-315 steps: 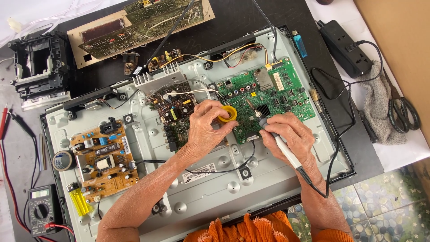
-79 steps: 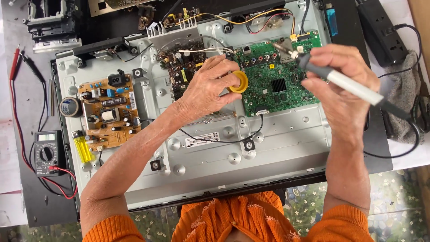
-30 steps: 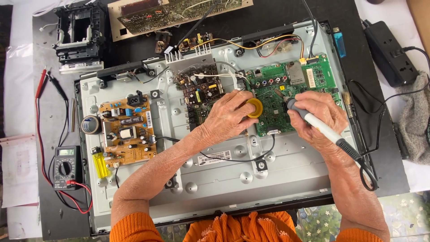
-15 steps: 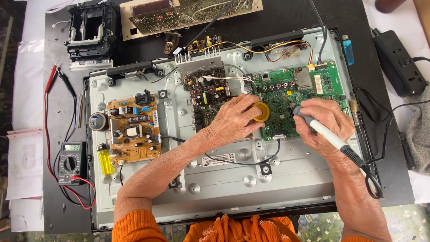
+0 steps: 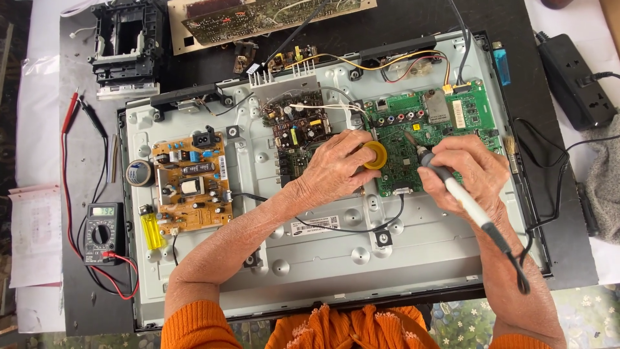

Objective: Soldering electronic components on a television circuit board using a soldering iron and solder wire.

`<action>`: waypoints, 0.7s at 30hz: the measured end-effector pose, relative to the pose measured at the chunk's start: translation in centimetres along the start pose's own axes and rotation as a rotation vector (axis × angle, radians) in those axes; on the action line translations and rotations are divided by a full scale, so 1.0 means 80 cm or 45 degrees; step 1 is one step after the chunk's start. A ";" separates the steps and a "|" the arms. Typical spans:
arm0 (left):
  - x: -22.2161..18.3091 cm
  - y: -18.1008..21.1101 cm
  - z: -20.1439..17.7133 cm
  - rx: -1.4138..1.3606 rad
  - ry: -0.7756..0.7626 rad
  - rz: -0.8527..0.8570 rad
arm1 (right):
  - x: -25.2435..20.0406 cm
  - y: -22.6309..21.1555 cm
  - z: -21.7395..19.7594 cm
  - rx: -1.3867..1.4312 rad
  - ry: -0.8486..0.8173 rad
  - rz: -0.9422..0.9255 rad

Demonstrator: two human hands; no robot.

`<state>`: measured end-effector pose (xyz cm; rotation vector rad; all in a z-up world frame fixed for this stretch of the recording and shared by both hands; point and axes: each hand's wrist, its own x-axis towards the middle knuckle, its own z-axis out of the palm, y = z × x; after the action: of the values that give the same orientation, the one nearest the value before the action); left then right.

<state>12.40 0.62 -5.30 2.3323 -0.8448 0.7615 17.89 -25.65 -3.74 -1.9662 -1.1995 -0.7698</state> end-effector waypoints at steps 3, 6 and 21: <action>0.000 0.000 0.000 0.003 0.005 0.003 | 0.002 -0.002 0.002 0.001 0.008 -0.027; -0.001 0.002 -0.001 0.000 0.007 0.003 | 0.000 -0.007 -0.001 -0.027 -0.020 0.013; 0.000 0.002 0.003 0.005 -0.016 -0.014 | -0.012 0.005 -0.001 -0.030 0.047 -0.031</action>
<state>12.32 0.36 -5.40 2.3457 -0.8360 0.7459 17.84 -26.30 -4.52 -1.9514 -1.1990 -0.8330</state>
